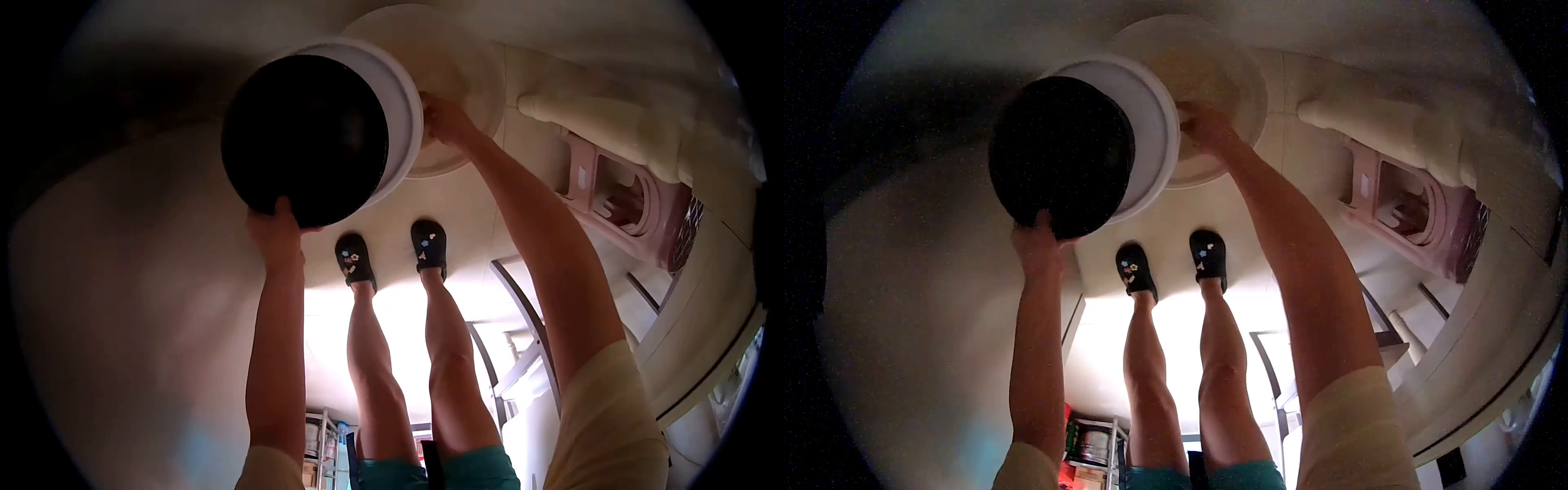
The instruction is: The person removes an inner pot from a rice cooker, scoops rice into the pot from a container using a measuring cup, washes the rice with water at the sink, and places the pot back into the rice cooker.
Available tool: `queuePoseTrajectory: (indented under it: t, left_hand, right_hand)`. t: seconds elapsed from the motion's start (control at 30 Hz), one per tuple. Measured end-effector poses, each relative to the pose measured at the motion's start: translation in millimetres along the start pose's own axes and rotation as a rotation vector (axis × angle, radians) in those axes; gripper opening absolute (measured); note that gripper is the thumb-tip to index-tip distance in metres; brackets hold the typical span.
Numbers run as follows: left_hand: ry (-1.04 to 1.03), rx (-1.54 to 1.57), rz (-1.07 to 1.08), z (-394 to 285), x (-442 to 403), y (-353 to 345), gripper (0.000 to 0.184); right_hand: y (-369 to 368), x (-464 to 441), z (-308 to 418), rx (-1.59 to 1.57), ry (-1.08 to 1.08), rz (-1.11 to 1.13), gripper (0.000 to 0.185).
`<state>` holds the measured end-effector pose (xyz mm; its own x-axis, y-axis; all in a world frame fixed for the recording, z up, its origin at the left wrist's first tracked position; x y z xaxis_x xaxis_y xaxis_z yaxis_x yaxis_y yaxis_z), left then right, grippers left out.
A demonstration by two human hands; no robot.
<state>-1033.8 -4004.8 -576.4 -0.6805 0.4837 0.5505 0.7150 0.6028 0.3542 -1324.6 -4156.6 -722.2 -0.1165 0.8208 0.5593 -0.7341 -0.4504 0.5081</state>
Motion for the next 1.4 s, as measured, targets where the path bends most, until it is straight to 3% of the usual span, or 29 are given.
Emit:
queuePoseTrajectory:
  t: [0.03,0.13,0.2,0.27,0.33,0.37,0.47,0.57,0.77,1.0,1.13,1.3,1.4]
  left_hand:
    - [0.016,0.004,0.007,2,2,-1,0.046]
    - [0.029,0.000,0.011,2,0,-1,0.045]
    - [0.003,-0.016,0.002,14,-6,6,0.045]
    - [-0.044,-0.010,0.006,17,-8,10,0.044]
    - [-0.079,-0.003,0.000,14,-12,9,0.044]
    - [-0.086,-0.013,-0.006,11,-10,7,0.044]
    - [-0.004,0.024,-0.011,-1,2,-1,0.045]
    - [0.003,-0.005,-0.018,7,-3,6,0.045]
    - [-0.062,-0.046,0.038,9,-10,5,0.046]
    - [0.089,0.035,0.020,-4,7,0,0.041]
    - [-0.095,-0.085,0.010,5,-17,10,0.044]
    - [0.009,0.004,0.166,-14,-4,-6,0.050]
    - [0.024,0.009,0.041,-25,2,0,0.046]
  right_hand:
    - [-17,-5,-3,0.081,-0.025,0.137,0.033]
    - [-32,0,49,0.584,0.406,0.144,0.037]
    - [-44,-34,13,0.416,0.698,-0.096,0.040]
    - [-56,-54,-26,0.246,0.456,-0.022,0.037]
    - [-61,-49,-61,0.093,-0.280,0.342,0.028]
    - [-53,-24,-45,-0.217,-0.468,0.313,0.027]
    - [-64,-50,-74,-0.071,-0.329,0.328,0.035]
    - [-29,-56,-22,0.819,0.216,-0.055,0.032]
    - [19,-73,-31,0.335,0.054,-0.404,0.026]
    - [52,-28,12,0.245,0.252,-0.459,0.020]
    - [71,13,39,0.185,0.278,-0.489,0.016]
    - [94,58,56,0.171,0.308,-0.540,0.017]
    - [107,78,70,0.168,0.298,-0.509,0.017]
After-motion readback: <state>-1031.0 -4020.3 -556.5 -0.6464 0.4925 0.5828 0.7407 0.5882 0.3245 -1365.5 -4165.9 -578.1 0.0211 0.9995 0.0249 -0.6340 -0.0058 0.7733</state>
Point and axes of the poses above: each hand's wrist, its own x-axis away from the middle knuckle, its own y-axis out of the back of the hand, z = x × y, the point moved 10 cm from there along -x, towards the middle knuckle, and after that the axes turned 8 degrees about -z, right-handed, at the moved point
